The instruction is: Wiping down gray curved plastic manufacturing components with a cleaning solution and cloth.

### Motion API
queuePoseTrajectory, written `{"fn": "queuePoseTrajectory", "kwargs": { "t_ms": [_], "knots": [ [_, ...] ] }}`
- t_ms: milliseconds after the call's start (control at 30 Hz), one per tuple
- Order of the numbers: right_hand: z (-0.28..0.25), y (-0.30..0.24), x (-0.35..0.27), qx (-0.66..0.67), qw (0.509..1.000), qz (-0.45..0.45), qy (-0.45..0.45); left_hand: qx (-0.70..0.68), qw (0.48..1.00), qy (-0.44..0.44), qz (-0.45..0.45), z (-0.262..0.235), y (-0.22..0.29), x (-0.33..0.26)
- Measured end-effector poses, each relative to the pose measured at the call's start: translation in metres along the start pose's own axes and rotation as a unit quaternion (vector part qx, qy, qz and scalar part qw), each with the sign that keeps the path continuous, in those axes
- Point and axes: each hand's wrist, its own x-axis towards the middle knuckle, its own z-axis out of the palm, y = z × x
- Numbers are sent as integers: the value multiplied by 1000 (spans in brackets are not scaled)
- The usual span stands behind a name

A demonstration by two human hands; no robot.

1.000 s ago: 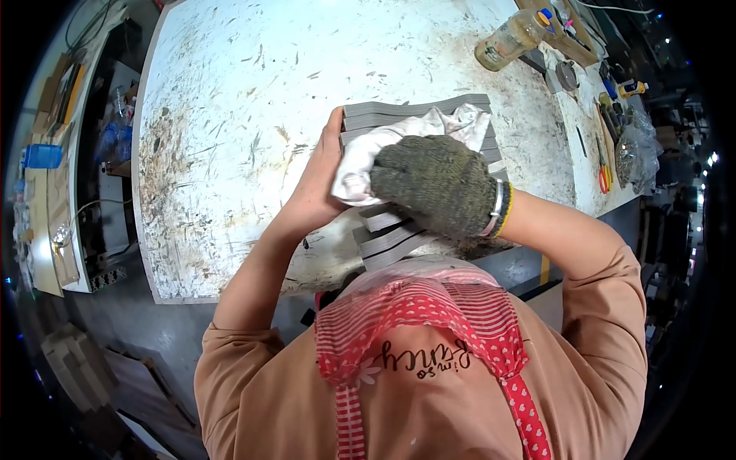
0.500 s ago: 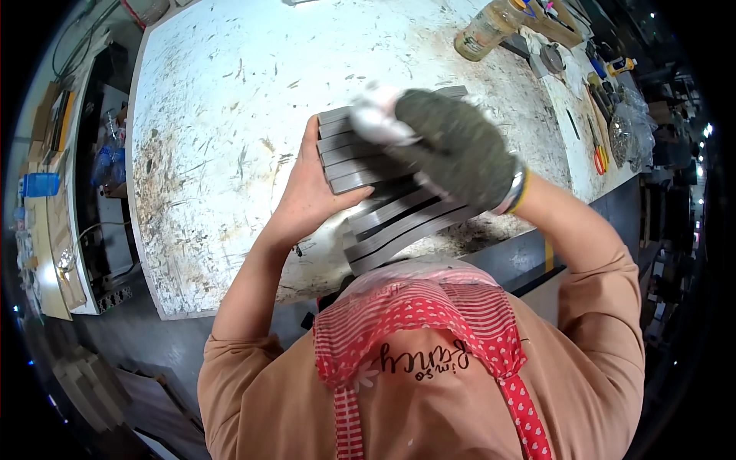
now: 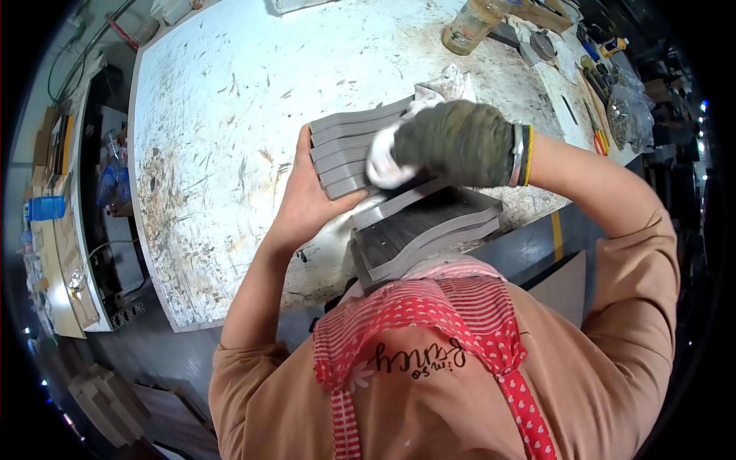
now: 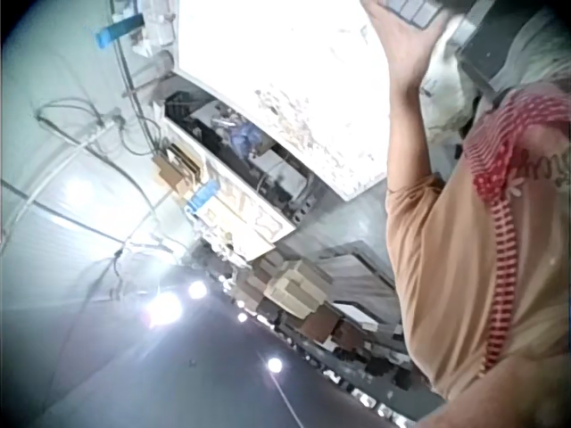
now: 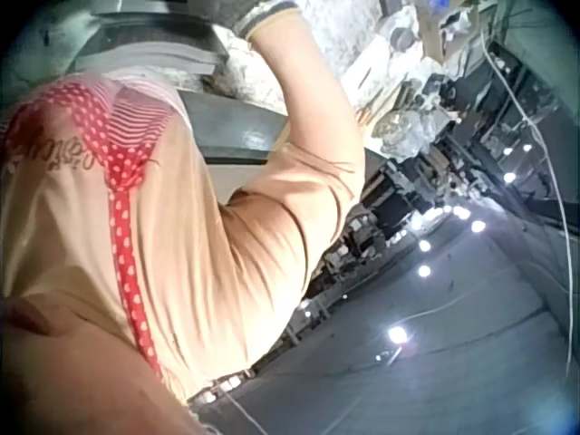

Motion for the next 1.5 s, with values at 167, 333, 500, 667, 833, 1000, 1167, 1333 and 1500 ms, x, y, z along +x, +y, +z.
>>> {"fn": "queuePoseTrajectory", "kwargs": {
  "t_ms": [167,333,500,667,833,1000,1167,1333,1500],
  "knots": [
    [17,-19,7,47,936,-25,348,-23,999,-34,34,1,-22,3],
    [50,-8,19,70,951,-143,264,-84,995,-48,-1,2,-9,0],
    [3,9,-12,-115,980,-165,7,-7,999,-4,-34,2,-6,2],
    [-8,53,-8,-38,997,61,0,29,999,8,-21,3,-8,2],
    [47,-2,12,101,923,-191,317,72,997,5,-24,9,4,2],
    [7,8,-10,-42,980,-160,116,86,996,12,-32,6,0,3],
    [-24,77,-46,-139,957,12,256,75,995,21,-66,3,1,-2],
    [66,141,-88,219,850,329,349,-6,997,-44,-67,-4,4,0],
    [103,70,-49,600,609,399,331,-280,952,-25,-124,-13,-5,3]
  ]
}}
